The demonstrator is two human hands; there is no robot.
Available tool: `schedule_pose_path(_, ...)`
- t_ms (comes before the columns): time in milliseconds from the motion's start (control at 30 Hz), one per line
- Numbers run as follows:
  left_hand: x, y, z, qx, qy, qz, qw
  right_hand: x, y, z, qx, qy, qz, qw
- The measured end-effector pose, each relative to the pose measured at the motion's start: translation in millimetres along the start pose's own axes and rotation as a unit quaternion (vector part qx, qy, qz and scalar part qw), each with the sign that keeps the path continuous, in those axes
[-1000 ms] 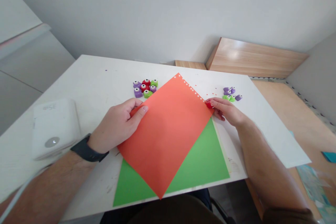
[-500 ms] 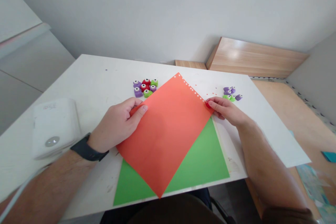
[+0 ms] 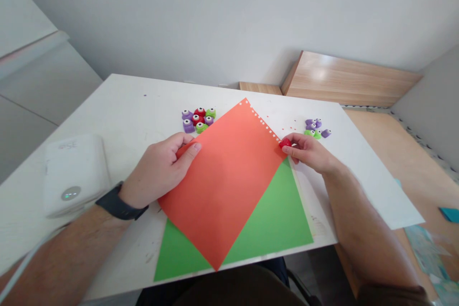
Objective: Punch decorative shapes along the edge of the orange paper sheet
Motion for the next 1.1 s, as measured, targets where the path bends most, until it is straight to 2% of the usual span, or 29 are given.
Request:
schedule_pose_path(267,0.2,-0.1,-1.4,0.012,0.005,0.001,1.000,3.1,-0.8,-6.8,0.019,-0.052,0.051,0.997)
schedule_pose_path(600,2.1,0.9,-0.6,0.006,0.007,-0.009,1.000,1.1,0.0,0.9,0.039,0.009,0.026,0.999)
schedule_pose_path(800,-0.1,0.2,-0.1,0.010,0.004,0.000,1.000,7.5,0.7,9.6,0.052,0.065,-0.023,0.996)
schedule_pose_path(1100,0.2,0.3,-0.1,0.003,0.005,-0.004,1.000,1.7,2.7,15.2,0.061,0.100,0.011,0.993)
Point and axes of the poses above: each hand's wrist, its own y-axis towards the middle knuckle, its own x-axis out of the palm, z = x × y, the point moved 8 cm from there along y, towards the middle knuckle, and after that the axes turned 1 degree about -z, right-handed, at the moved point
